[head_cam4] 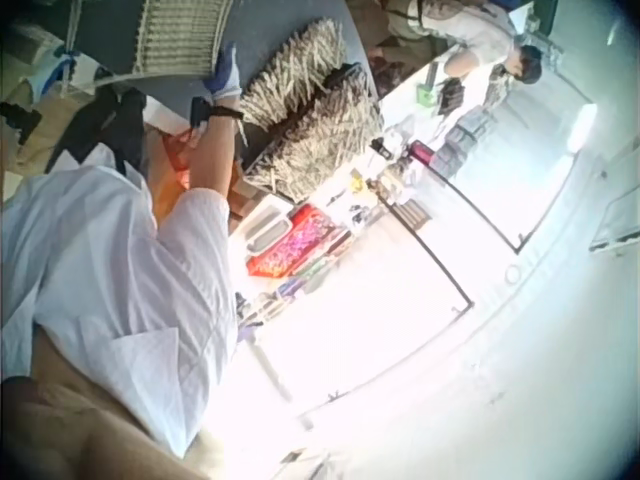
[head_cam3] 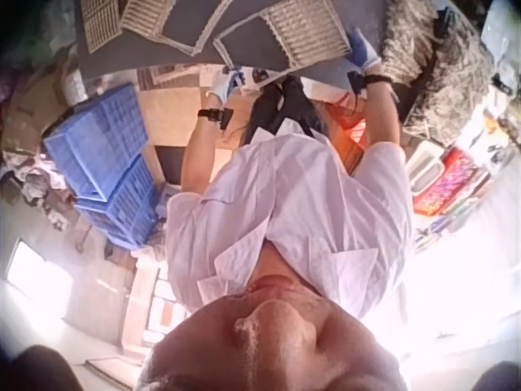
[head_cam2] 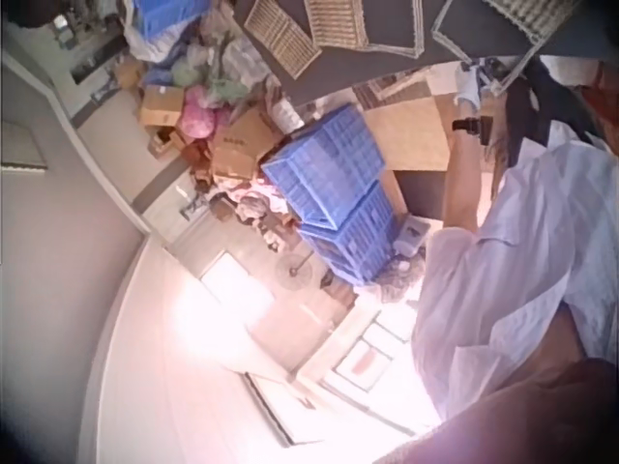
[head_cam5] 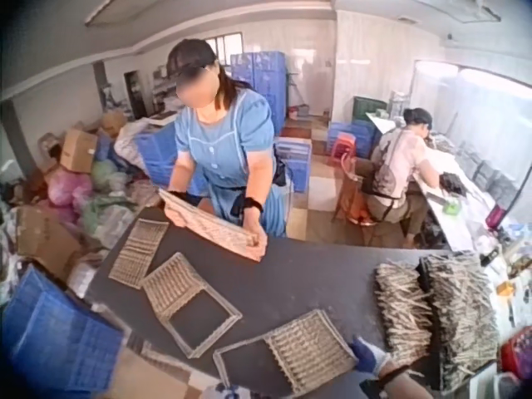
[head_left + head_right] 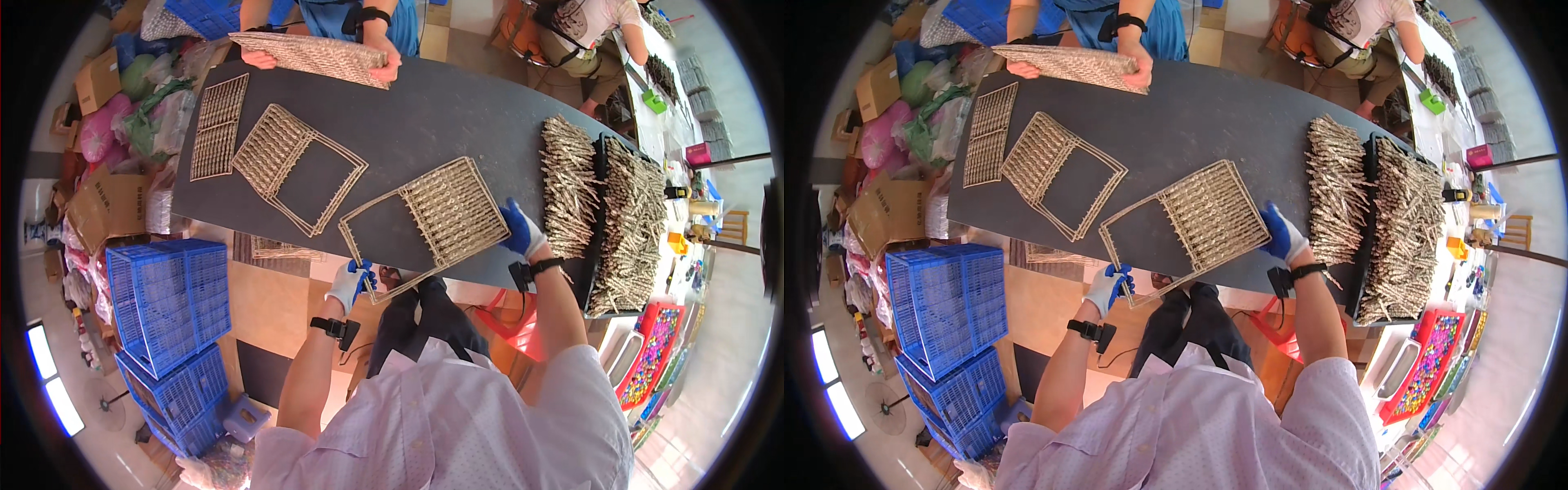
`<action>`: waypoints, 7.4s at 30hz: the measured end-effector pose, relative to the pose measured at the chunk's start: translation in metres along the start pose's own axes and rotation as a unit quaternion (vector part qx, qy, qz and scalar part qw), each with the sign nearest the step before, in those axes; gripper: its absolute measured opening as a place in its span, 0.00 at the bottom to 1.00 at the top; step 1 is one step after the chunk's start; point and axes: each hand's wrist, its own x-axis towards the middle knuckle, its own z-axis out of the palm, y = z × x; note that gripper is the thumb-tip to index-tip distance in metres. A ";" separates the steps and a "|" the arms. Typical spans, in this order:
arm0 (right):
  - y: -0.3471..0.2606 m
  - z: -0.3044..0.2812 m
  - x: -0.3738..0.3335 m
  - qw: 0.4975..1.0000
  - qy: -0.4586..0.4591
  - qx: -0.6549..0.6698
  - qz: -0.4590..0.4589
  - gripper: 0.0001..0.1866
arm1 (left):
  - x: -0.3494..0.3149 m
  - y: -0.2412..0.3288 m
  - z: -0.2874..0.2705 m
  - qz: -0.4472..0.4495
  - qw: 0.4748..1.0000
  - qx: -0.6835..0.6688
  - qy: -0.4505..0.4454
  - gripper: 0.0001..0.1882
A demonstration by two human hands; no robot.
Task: The person assembles rectangular bamboo frames by hand, inserting thin bamboo strips into a grid-like structure. They repeatedly pick up strips, align them, and press them into place, occasionally adjusting the frame or stacking completed units.
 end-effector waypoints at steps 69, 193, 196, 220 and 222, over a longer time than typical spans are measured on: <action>0.031 0.015 0.009 0.913 0.151 -0.356 0.129 0.19 | 0.035 0.008 0.203 0.283 0.825 0.245 0.425 0.42; -0.013 0.076 0.057 0.658 -0.161 -0.715 -0.173 0.43 | 0.048 0.046 0.164 0.135 0.984 0.064 0.095 0.21; -0.014 0.076 0.058 0.651 -0.152 -0.725 -0.165 0.45 | 0.053 0.039 0.180 0.163 0.894 0.320 0.270 0.27; -0.018 0.080 0.056 0.662 -0.127 -0.727 -0.134 0.47 | 0.047 0.054 0.159 0.167 0.967 0.169 0.096 0.29; -0.018 0.080 0.056 0.673 -0.123 -0.715 -0.141 0.47 | 0.044 0.053 0.154 0.163 0.961 0.211 0.070 0.36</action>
